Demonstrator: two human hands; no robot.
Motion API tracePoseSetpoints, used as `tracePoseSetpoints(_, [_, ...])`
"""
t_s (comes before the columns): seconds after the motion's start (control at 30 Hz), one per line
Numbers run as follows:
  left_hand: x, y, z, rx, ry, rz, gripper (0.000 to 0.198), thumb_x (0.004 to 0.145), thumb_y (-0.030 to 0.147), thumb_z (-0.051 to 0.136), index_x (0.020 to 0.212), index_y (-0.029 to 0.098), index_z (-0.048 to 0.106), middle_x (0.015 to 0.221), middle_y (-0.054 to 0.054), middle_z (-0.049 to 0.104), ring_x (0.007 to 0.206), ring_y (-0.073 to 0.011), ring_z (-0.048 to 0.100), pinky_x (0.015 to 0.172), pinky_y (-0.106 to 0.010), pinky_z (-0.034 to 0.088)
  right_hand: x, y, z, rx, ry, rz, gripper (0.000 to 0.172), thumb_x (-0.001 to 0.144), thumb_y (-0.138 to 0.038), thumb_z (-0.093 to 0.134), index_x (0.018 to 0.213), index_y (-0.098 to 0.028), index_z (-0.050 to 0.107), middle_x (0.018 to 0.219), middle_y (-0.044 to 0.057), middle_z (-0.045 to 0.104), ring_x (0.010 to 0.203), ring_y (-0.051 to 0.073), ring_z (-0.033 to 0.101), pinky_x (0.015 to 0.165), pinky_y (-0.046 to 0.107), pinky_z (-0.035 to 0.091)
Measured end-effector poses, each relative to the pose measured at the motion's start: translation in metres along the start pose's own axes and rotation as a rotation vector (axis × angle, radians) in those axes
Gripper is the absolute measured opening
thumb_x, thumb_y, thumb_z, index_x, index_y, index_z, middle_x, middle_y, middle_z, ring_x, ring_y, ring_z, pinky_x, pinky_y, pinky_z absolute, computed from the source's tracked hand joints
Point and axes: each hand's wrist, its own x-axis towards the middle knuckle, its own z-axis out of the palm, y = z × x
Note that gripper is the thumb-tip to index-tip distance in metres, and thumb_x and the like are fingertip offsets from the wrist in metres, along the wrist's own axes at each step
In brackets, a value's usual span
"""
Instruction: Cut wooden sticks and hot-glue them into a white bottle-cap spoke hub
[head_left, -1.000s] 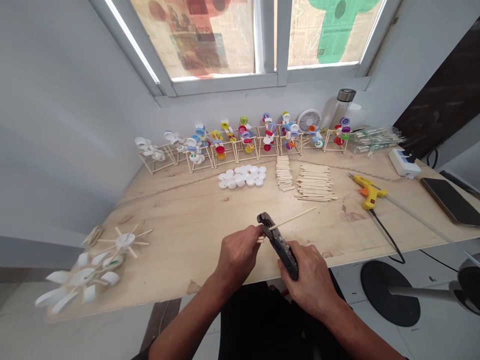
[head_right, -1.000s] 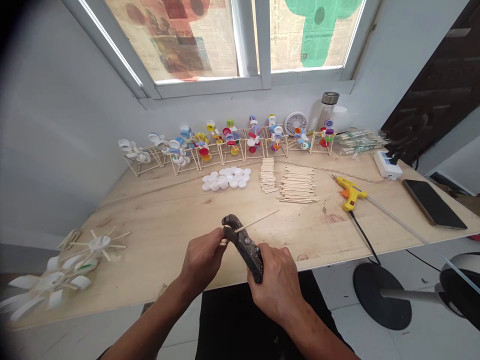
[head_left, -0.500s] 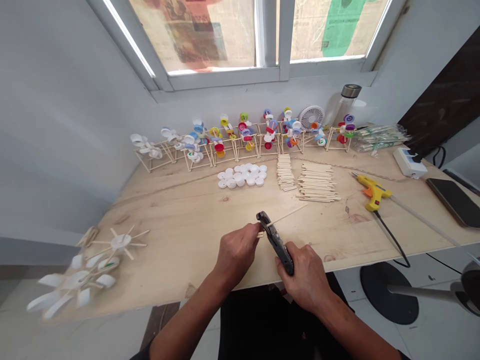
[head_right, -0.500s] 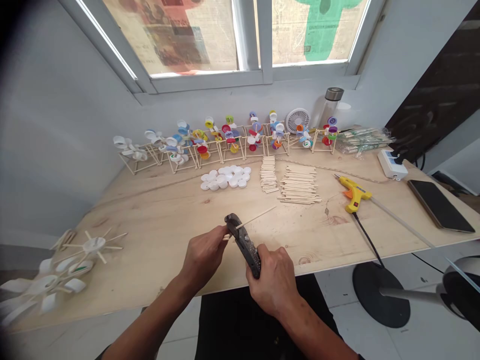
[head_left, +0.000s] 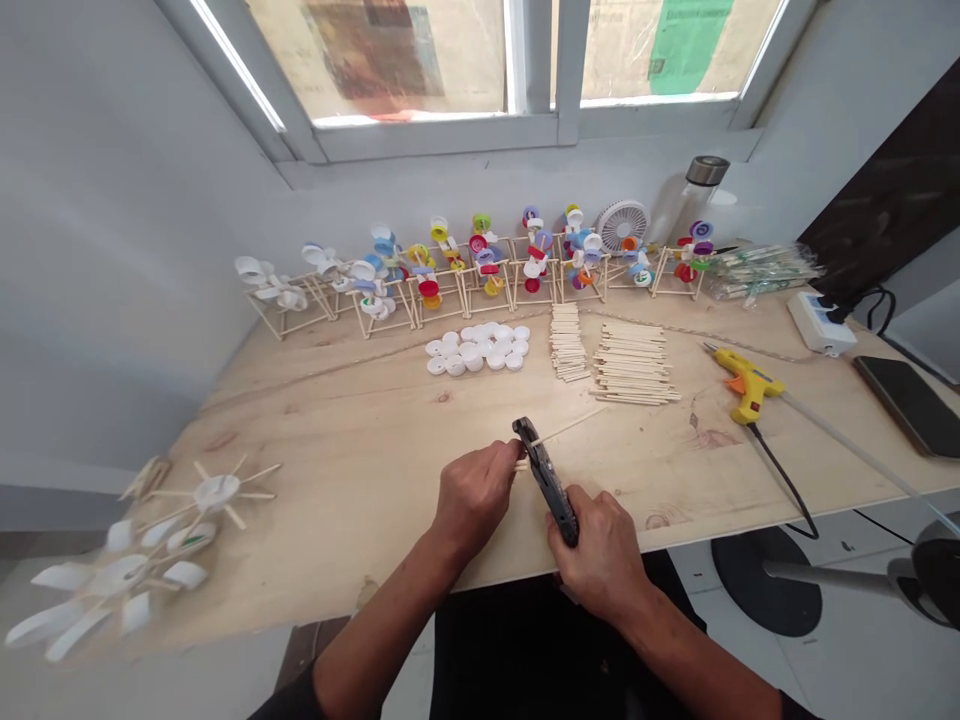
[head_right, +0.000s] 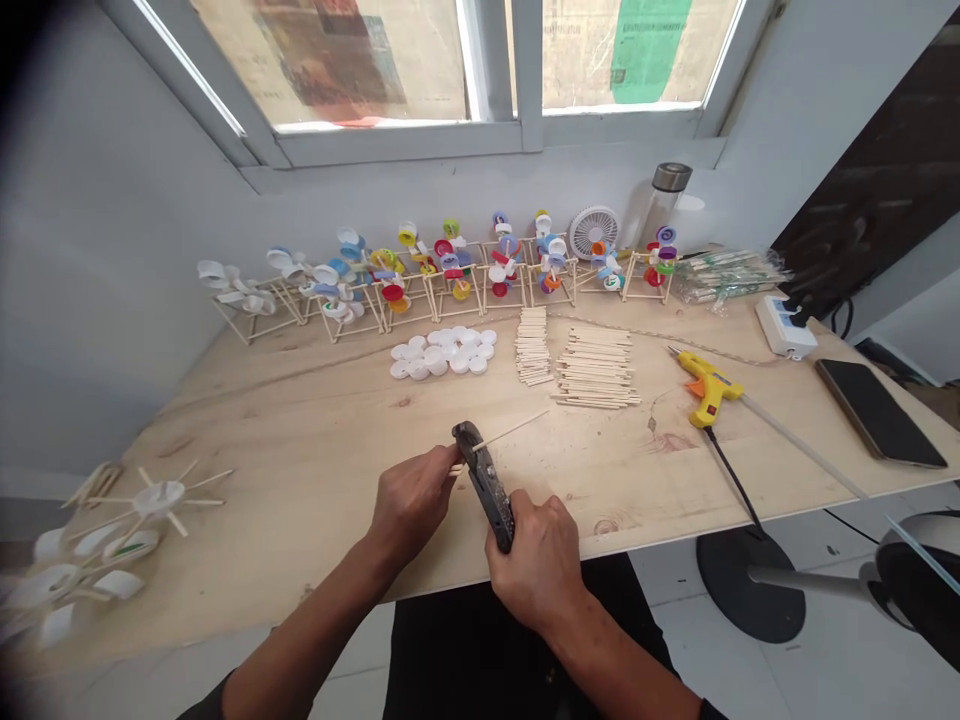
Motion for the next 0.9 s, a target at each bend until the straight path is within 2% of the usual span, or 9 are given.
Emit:
tracePoseSetpoints(0.23, [0.0, 0.016, -0.009, 0.158, 0.021, -0.032, 0.013, 0.086, 0.01, 0.044, 0.09, 0.015, 0.056, 0.06, 0.001, 0.055, 0.052, -0.011, 0.049, 0.051, -0.023, 0.034, -0.006, 0.002, 0.0, 0.053, 0.016, -0.016, 0.011, 0.081, -0.027, 0.052, 0.073, -0.019, 0.053, 0.062, 0.001, 0.058, 0.065, 0.017, 0.052, 0.056, 0.026, 0.025])
tracePoseSetpoints(0.37, [-0.003, 0.018, -0.013, 0.162, 0.06, -0.008, 0.012, 0.087, 0.011, 0.044, 0.088, 0.015, 0.056, 0.055, 0.003, 0.05, 0.049, -0.0101, 0.046, 0.049, -0.023, 0.031, -0.011, 0.001, -0.002, 0.057, 0.001, -0.009, 0.01, 0.081, -0.027, 0.051, 0.075, -0.02, 0.053, 0.063, 0.001, 0.06, 0.064, 0.018, 0.051, 0.056, 0.026, 0.024])
tracePoseSetpoints(0.53, [-0.005, 0.014, -0.017, 0.072, 0.094, 0.073, 0.019, 0.086, 0.007, 0.041, 0.099, 0.013, 0.054, 0.054, 0.005, 0.05, 0.046, -0.0083, 0.046, 0.047, -0.021, 0.031, -0.017, -0.002, -0.009, 0.085, 0.016, -0.05, 0.01, 0.081, -0.026, 0.05, 0.075, -0.02, 0.052, 0.063, 0.0, 0.06, 0.063, 0.017, 0.051, 0.058, 0.026, 0.026])
tracePoseSetpoints(0.63, [-0.006, 0.013, -0.021, -0.025, 0.097, 0.092, 0.019, 0.085, 0.005, 0.042, 0.098, 0.014, 0.053, 0.057, 0.004, 0.054, 0.048, -0.0077, 0.049, 0.047, -0.019, 0.033, -0.02, -0.002, -0.013, 0.091, 0.034, -0.069, 0.008, 0.082, -0.025, 0.048, 0.076, -0.02, 0.051, 0.063, -0.001, 0.06, 0.062, 0.017, 0.051, 0.059, 0.026, 0.027])
tracePoseSetpoints(0.9, [-0.001, 0.019, -0.039, -0.32, -0.072, -0.047, 0.018, 0.089, 0.014, 0.039, 0.096, 0.017, 0.055, 0.074, -0.002, 0.067, 0.063, -0.0104, 0.063, 0.054, -0.019, 0.045, -0.024, -0.001, -0.016, 0.109, 0.079, -0.123, 0.004, 0.08, -0.021, 0.047, 0.076, -0.02, 0.049, 0.064, 0.0, 0.059, 0.06, 0.017, 0.049, 0.061, 0.027, 0.027])
